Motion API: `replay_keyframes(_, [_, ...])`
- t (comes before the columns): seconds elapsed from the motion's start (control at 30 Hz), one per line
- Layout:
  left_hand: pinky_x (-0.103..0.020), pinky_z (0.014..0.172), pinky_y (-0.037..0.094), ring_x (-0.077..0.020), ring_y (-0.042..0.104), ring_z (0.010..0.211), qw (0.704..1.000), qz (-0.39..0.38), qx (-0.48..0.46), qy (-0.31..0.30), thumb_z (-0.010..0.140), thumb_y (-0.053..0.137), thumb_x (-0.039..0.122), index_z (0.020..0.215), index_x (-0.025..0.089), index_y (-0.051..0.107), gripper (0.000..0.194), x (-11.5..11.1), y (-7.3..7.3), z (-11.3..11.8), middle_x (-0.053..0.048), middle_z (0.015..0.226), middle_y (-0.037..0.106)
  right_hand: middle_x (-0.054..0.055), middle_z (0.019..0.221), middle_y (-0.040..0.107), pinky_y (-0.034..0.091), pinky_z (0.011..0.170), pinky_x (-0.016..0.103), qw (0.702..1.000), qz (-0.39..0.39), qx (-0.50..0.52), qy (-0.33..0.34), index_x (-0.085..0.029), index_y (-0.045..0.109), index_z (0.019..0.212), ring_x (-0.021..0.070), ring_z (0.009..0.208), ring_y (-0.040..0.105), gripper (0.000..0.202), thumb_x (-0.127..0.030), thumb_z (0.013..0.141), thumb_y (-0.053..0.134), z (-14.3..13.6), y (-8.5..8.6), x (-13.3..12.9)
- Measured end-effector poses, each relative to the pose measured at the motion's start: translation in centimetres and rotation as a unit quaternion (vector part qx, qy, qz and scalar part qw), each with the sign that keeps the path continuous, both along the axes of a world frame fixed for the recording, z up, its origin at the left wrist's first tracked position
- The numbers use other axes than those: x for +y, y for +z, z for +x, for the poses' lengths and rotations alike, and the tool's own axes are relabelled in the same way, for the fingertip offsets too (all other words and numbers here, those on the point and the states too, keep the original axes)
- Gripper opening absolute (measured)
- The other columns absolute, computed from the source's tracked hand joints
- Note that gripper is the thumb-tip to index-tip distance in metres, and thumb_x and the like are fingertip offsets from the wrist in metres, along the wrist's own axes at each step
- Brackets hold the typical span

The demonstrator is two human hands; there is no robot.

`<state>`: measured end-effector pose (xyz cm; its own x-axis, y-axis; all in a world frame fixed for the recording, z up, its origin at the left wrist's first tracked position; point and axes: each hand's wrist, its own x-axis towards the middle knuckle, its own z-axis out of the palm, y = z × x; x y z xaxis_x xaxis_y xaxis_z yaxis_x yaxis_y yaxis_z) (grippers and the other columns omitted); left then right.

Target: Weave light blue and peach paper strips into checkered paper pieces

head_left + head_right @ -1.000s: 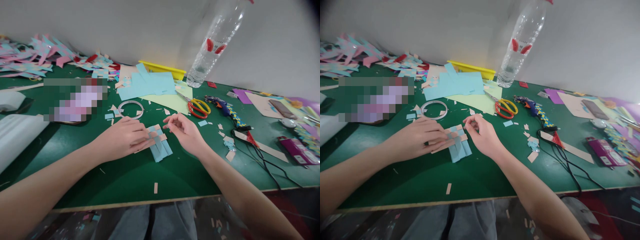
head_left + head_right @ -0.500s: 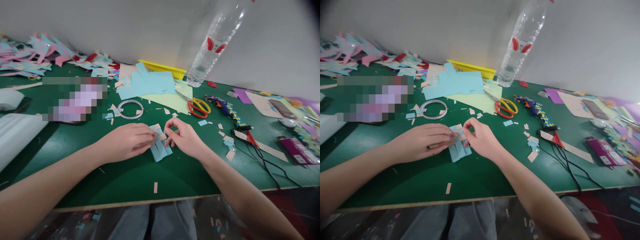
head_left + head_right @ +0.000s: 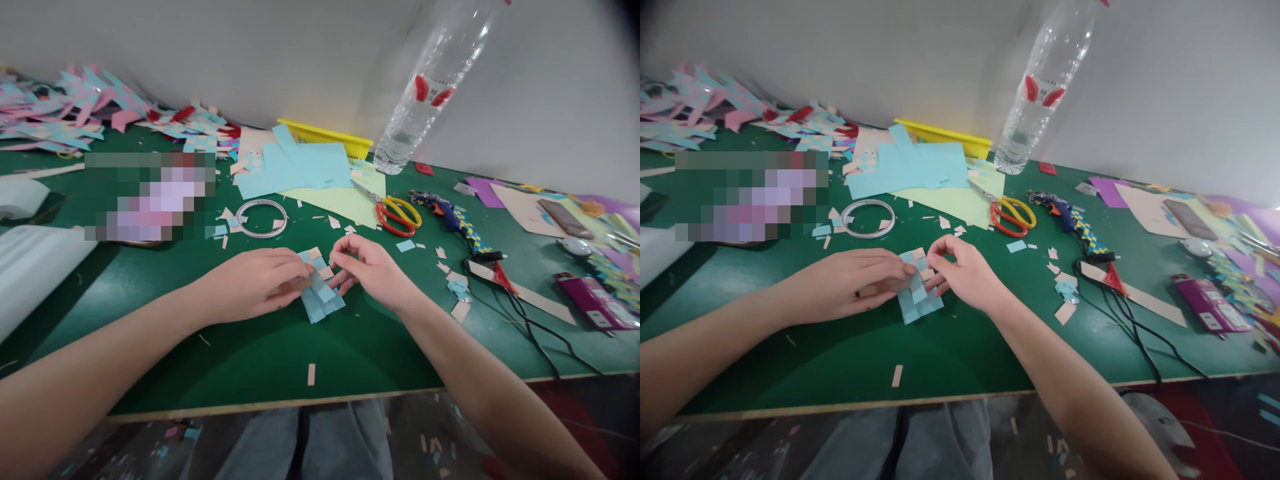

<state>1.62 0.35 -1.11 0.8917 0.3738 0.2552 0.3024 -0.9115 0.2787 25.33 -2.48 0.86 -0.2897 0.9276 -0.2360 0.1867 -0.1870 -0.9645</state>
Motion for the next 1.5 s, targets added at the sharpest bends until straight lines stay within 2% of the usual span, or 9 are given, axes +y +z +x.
replay_keyframes(0.27, [-0.031,0.089,0.049,-0.0226,0.057,0.119,0.999,-0.007,0.028,-0.021,0.097,0.049,0.024,0.101,0.020,0.053,0.008,0.0,0.5,-0.2,-0.008,0.123,0.066,-0.002,0.083,0.056,0.061,0.061,0.023,0.992,-0.046,0.108,-0.043,-0.018,0.053,0.083,0.0134,0.070,0.073,0.015,-0.029,0.089,0.062,0.1,0.3,0.1])
replay_keyframes(0.4, [-0.034,0.095,0.047,-0.0240,0.056,0.120,0.999,0.013,0.035,-0.033,0.098,0.049,0.026,0.120,0.022,0.055,0.024,0.1,0.7,-0.2,-0.007,0.124,0.065,-0.002,0.082,0.057,0.061,0.064,0.025,0.990,-0.051,0.125,-0.042,-0.018,0.054,0.083,0.0139,0.071,0.073,0.018,-0.031,0.088,0.065,0.1,0.1,0.1])
replay_keyframes(0.57, [-0.032,0.087,0.050,-0.0236,0.060,0.114,0.999,0.009,0.050,-0.015,0.098,0.050,0.027,0.139,0.026,0.045,0.042,-0.1,0.6,-0.3,-0.008,0.120,0.064,-0.002,0.083,0.058,0.060,0.066,0.027,0.990,-0.050,0.121,-0.049,-0.019,0.055,0.083,0.0125,0.073,0.071,0.014,-0.029,0.087,0.064,-0.1,0.0,0.2])
replay_keyframes(0.67, [-0.033,0.085,0.050,-0.0251,0.061,0.111,0.999,0.019,0.049,0.010,0.097,0.052,0.032,0.138,0.022,0.045,0.043,-0.2,0.4,-0.4,-0.011,0.121,0.063,-0.001,0.082,0.059,0.054,0.058,0.024,0.995,-0.021,0.083,-0.045,-0.018,0.055,0.083,0.0122,0.071,0.068,0.013,-0.028,0.088,0.062,0.0,0.0,0.3])
replay_keyframes(0.77, [-0.034,0.087,0.050,-0.0264,0.061,0.112,0.998,0.027,0.045,0.024,0.098,0.051,0.034,0.136,0.021,0.045,0.041,-0.2,0.2,-0.4,-0.013,0.123,0.062,0.000,0.084,0.061,0.045,0.055,0.024,0.996,0.074,-0.010,-0.037,-0.019,0.057,0.086,0.0099,0.067,0.062,0.012,-0.029,0.090,0.059,0.5,0.2,0.3])
replay_keyframes(0.83, [-0.034,0.086,0.050,-0.0260,0.062,0.111,0.998,0.025,0.046,0.027,0.099,0.049,0.034,0.136,0.021,0.045,0.040,-0.2,0.2,-0.5,-0.012,0.123,0.062,0.000,0.086,0.063,0.045,0.062,0.026,0.985,0.147,-0.089,-0.011,-0.019,0.059,0.087,0.0106,0.071,0.058,0.010,-0.028,0.091,0.058,0.8,0.4,0.2])
replay_keyframes(1.0, [-0.031,0.081,0.049,-0.0232,0.064,0.102,0.998,0.008,0.049,0.033,0.100,0.046,0.032,0.134,0.018,0.047,0.037,-0.1,0.2,-0.3,-0.012,0.117,0.062,0.002,0.100,0.063,0.044,0.083,0.033,0.943,0.229,-0.213,0.116,-0.022,0.064,0.087,0.0160,0.093,0.055,0.009,-0.025,0.093,0.058,0.8,0.6,-0.3])
replay_keyframes(1.1, [-0.029,0.078,0.049,-0.0203,0.064,0.095,0.998,-0.022,0.038,0.045,0.101,0.044,0.033,0.132,0.019,0.048,0.034,0.0,0.1,-0.2,-0.009,0.110,0.064,0.002,0.099,0.057,0.042,0.089,0.035,0.931,0.239,-0.239,0.141,-0.022,0.066,0.086,0.0175,0.099,0.052,0.010,-0.025,0.093,0.060,0.4,0.3,-0.5])
replay_keyframes(1.5, [-0.026,0.071,0.045,-0.0185,0.062,0.090,0.997,-0.040,-0.005,0.061,0.100,0.048,0.030,0.129,0.021,0.049,0.030,0.2,-1.0,0.0,-0.007,0.103,0.064,0.001,0.086,0.054,0.037,0.082,0.034,0.920,0.238,-0.283,0.128,-0.021,0.065,0.084,0.0175,0.090,0.050,0.011,-0.020,0.093,0.058,-0.4,-0.7,-0.4])
